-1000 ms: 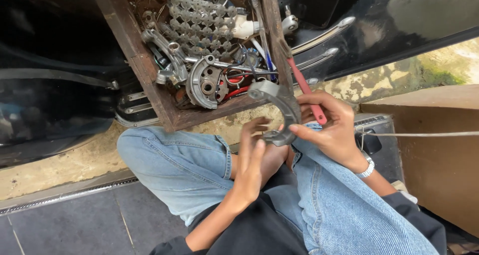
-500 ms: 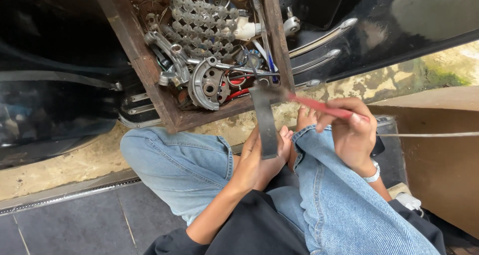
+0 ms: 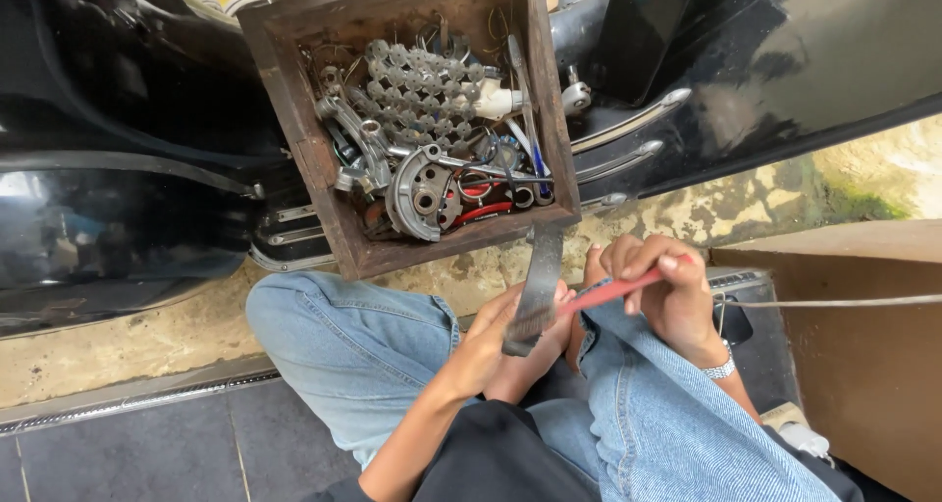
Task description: The person sits on the floor and uses a red file to smooth the edges of a curved metal part. They hold the part in their left hand and file it with their right hand, occasionally rotating the part to work on different sections.
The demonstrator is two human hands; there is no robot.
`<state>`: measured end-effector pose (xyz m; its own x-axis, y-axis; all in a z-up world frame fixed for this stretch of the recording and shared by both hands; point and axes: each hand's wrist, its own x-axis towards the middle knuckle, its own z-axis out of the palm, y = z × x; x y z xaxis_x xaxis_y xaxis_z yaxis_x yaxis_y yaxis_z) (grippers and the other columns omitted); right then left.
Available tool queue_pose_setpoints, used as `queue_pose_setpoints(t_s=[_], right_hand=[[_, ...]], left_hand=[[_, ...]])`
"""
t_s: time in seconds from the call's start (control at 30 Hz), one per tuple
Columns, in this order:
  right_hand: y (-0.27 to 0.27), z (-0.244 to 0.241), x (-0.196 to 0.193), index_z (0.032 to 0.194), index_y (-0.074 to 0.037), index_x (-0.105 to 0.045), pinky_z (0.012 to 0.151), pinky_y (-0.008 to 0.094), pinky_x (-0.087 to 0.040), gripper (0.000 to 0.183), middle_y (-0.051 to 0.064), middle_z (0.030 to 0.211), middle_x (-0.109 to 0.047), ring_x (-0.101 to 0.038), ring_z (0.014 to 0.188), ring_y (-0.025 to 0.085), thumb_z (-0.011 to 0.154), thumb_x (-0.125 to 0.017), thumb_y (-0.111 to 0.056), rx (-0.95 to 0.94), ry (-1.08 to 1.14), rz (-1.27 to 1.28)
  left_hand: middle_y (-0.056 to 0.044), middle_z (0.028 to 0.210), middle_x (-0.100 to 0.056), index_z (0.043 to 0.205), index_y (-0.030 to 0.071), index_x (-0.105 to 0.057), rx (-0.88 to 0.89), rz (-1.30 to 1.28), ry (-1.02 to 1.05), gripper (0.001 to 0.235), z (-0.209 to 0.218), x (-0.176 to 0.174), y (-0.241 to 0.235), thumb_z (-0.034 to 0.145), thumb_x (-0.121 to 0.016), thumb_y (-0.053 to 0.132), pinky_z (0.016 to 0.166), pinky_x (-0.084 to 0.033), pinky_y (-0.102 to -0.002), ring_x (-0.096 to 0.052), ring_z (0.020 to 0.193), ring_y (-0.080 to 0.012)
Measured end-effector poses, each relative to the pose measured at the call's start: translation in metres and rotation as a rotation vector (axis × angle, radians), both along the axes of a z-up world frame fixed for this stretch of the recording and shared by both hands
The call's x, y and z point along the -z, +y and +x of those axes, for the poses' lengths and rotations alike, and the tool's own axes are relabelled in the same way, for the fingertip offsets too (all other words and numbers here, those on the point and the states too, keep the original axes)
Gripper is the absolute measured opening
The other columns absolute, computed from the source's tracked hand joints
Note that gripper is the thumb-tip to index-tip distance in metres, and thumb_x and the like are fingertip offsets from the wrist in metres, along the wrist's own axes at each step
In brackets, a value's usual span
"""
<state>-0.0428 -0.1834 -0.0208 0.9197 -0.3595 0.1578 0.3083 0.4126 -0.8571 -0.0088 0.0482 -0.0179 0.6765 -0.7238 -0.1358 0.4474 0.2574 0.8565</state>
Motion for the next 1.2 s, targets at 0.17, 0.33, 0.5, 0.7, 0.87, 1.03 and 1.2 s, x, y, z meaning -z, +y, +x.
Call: queue_pose_setpoints(t_s=[0.17, 0.33, 0.5, 0.7, 0.87, 1.03, 1.2], right_hand=[[-0.005, 0.0, 0.003, 0.073, 0.002, -0.063, 0.07, 0.038, -0.049, 0.051, 0.008, 0.032, -0.041, -0.048, 0.053, 0.024, 0.104, -0.039, -0.032, 0.046, 0.052, -0.015], [-0.004, 0.002, -0.004, 0.076, 0.003, -0.065, 0.077, 0.035, -0.046, 0.052, 0.006, 0.034, -0.041, -0.047, 0.057, 0.021, 0.11, -0.038, -0.026, 0.142, 0.125, -0.047], [0.002, -0.001, -0.001, 0.065, 0.006, -0.065, 0.067, 0.036, -0.045, 0.053, 0.009, 0.03, -0.044, -0.043, 0.05, 0.022, 0.104, -0.043, -0.022, 0.031, 0.097, -0.062], [0.004, -0.001, -0.015, 0.071, 0.009, -0.067, 0.066, 0.032, -0.045, 0.047, 0.013, 0.033, -0.051, -0.044, 0.046, 0.018, 0.102, -0.047, -0.021, -0.026, 0.167, -0.075], [-0.007, 0.001, -0.007, 0.092, 0.001, -0.067, 0.077, 0.03, -0.044, 0.035, -0.001, 0.037, -0.036, -0.041, 0.049, 0.012, 0.111, -0.045, -0.019, 0.268, 0.269, 0.125], [-0.002, 0.002, -0.013, 0.089, -0.001, -0.062, 0.083, 0.029, -0.048, 0.034, -0.002, 0.04, -0.037, -0.045, 0.057, 0.012, 0.112, -0.048, -0.022, 0.244, 0.24, 0.153], [0.007, 0.001, -0.02, 0.08, 0.002, -0.058, 0.075, 0.033, -0.047, 0.021, 0.002, 0.04, -0.036, -0.042, 0.046, 0.012, 0.095, -0.06, -0.013, 0.083, 0.137, 0.075]], left_hand=[[-0.009, 0.086, -0.064, 0.133, 0.002, -0.065, -0.028, 0.003, 0.085, 0.045, 0.003, -0.016, -0.004, 0.113, -0.036, 0.03, 0.064, -0.044, -0.026, -0.048, 0.068, -0.01], [-0.009, 0.086, -0.063, 0.121, 0.004, -0.068, -0.012, 0.059, 0.004, 0.045, 0.012, -0.041, -0.005, 0.113, -0.035, 0.034, 0.069, -0.044, -0.029, -0.047, 0.074, -0.0117], [-0.032, 0.114, -0.067, 0.132, -0.011, -0.059, -0.071, 0.188, -0.009, 0.045, 0.008, -0.053, -0.007, 0.113, -0.04, 0.026, 0.101, -0.047, -0.049, -0.062, 0.11, -0.0379], [-0.013, 0.095, -0.07, 0.114, 0.002, -0.069, -0.028, 0.166, 0.061, 0.041, 0.009, -0.062, -0.009, 0.113, -0.04, 0.031, 0.083, -0.053, -0.035, -0.058, 0.088, -0.0172], [-0.016, 0.11, -0.072, 0.133, 0.006, -0.065, 0.008, 0.195, 0.008, 0.044, -0.001, -0.032, -0.01, 0.113, -0.037, 0.032, 0.084, -0.055, -0.035, -0.061, 0.1, -0.0145], [-0.021, 0.12, -0.07, 0.142, 0.002, -0.059, 0.019, 0.177, -0.015, 0.046, -0.005, -0.019, -0.007, 0.113, -0.037, 0.031, 0.088, -0.056, -0.04, -0.063, 0.108, -0.0211], [-0.024, 0.124, -0.068, 0.144, -0.001, -0.056, 0.025, 0.185, -0.009, 0.047, -0.013, 0.025, 0.013, 0.112, -0.038, 0.029, 0.091, -0.055, -0.042, -0.062, 0.113, -0.0224]])
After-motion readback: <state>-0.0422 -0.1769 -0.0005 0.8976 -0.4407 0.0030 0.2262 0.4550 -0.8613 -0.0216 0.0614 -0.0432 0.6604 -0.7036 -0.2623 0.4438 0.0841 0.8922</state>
